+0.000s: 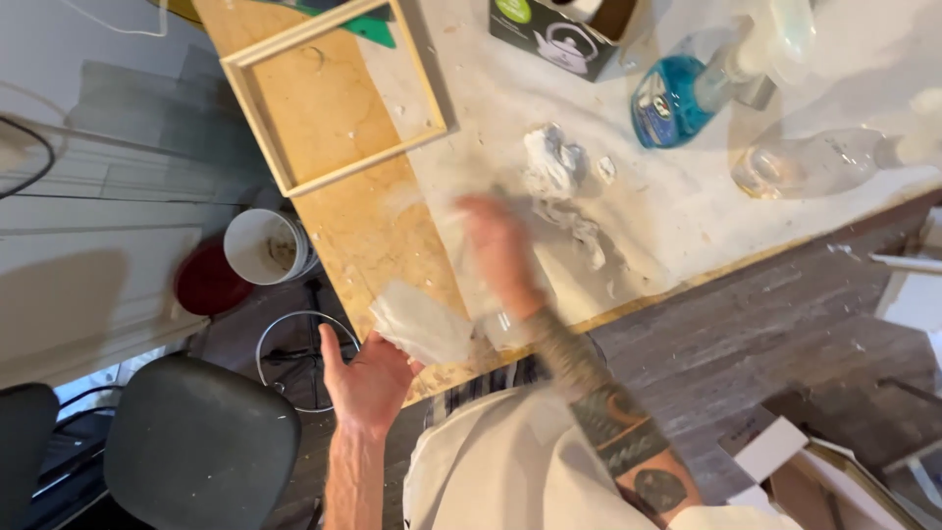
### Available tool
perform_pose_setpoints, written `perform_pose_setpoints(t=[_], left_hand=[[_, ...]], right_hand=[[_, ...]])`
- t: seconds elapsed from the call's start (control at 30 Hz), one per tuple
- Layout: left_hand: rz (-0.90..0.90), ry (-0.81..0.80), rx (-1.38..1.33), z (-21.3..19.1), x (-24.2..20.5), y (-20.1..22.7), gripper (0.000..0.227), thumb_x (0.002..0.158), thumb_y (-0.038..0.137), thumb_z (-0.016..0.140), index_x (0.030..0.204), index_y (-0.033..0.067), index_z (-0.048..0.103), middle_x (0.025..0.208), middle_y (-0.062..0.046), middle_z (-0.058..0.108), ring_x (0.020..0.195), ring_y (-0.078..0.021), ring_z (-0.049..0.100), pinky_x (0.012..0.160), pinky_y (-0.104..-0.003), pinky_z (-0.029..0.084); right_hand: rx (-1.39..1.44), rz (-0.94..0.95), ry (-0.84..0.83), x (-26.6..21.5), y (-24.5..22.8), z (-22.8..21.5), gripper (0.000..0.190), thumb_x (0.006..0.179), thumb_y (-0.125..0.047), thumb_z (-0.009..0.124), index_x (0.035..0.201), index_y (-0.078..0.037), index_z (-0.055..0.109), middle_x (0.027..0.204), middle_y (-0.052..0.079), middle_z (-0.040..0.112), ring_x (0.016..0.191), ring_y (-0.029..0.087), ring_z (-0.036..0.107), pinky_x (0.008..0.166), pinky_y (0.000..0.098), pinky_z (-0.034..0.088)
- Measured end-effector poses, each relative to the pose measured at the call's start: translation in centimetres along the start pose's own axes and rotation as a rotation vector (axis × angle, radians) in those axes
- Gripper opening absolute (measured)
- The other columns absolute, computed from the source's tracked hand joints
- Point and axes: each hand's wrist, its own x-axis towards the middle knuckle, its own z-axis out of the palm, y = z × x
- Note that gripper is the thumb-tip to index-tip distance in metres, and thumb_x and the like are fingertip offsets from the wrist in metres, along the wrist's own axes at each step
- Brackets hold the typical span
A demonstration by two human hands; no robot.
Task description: Cleaning glass panes for wooden frames using glass cleaner and paper towels on a workshop bench.
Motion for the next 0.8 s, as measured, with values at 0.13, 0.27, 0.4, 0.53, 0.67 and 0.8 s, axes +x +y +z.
perform_pose_setpoints(t=[0.13, 0.27, 0.4, 0.53, 0.67, 0.8], left_hand=[[0.006, 0.011, -0.051, 7.3, -2.5, 1.5, 0.08, 0.09, 0.085, 0.038, 0.103, 0.0143, 0.073, 0.109, -0.008, 0.074, 0.098, -0.0307, 0.07, 0.081, -0.047, 0.052], [0.032, 0.086, -0.109, 8.9, -3.5, 1.2, 0.059, 0.092, 0.065, 0.049, 0.1, 0.0112, 0.072, 0.103, -0.009, 0.074, 0.092, -0.0297, 0.071, 0.078, -0.044, 0.053], [0.117, 0.249, -0.168, 9.4, -3.4, 0.6, 0.034, 0.095, 0.038, 0.061, 0.1, 0.0063, 0.072, 0.095, -0.012, 0.074, 0.085, -0.0318, 0.072, 0.076, -0.043, 0.056], [0.171, 0.162, -0.007, 8.5, -2.8, -0.2, 0.041, 0.105, 0.033, 0.045, 0.133, 0.0106, 0.064, 0.129, -0.009, 0.069, 0.114, -0.0285, 0.067, 0.1, -0.048, 0.05], [0.303, 0.1, 0.147, 7.3, -1.8, -1.2, 0.029, 0.095, 0.014, 0.066, 0.122, 0.0052, 0.071, 0.101, -0.002, 0.075, 0.084, -0.0159, 0.069, 0.066, -0.033, 0.054], [0.317, 0.228, 0.217, 10.5, -3.1, -1.4, 0.009, 0.095, 0.015, 0.071, 0.102, 0.0083, 0.073, 0.078, -0.002, 0.072, 0.065, -0.0136, 0.069, 0.055, -0.026, 0.057]], right_hand=[[-0.182, 0.036, 0.166, 0.6, 2.1, 3.0, 0.025, 0.095, -0.001, 0.062, 0.116, -0.007, 0.074, 0.115, 0.016, 0.073, 0.114, 0.034, 0.067, 0.102, 0.0421, 0.049], [0.168, -0.15, -0.267, -3.1, -13.2, 9.9, 0.035, 0.085, 0.014, 0.061, 0.113, -0.003, 0.075, 0.119, 0.018, 0.073, 0.116, 0.04, 0.068, 0.106, 0.0464, 0.053], [0.214, -0.106, -0.212, -3.8, -13.8, 1.9, 0.034, 0.088, 0.007, 0.068, 0.113, -0.014, 0.078, 0.12, 0.006, 0.074, 0.117, 0.027, 0.071, 0.106, 0.0371, 0.053], [-0.088, 0.039, 0.074, -5.0, -9.5, -12.1, 0.023, 0.089, 0.003, 0.071, 0.107, -0.008, 0.079, 0.113, 0.012, 0.076, 0.104, 0.025, 0.072, 0.097, 0.0381, 0.053], [-0.618, -0.026, 0.225, -8.0, -4.5, -22.8, 0.018, 0.103, 0.001, 0.063, 0.119, -0.001, 0.071, 0.122, 0.017, 0.066, 0.111, 0.034, 0.067, 0.087, 0.0442, 0.065], [-0.734, -0.071, 0.229, -6.7, 0.1, -26.3, 0.023, 0.105, -0.002, 0.06, 0.125, 0.004, 0.07, 0.131, 0.019, 0.063, 0.12, 0.036, 0.062, 0.103, 0.049, 0.055]])
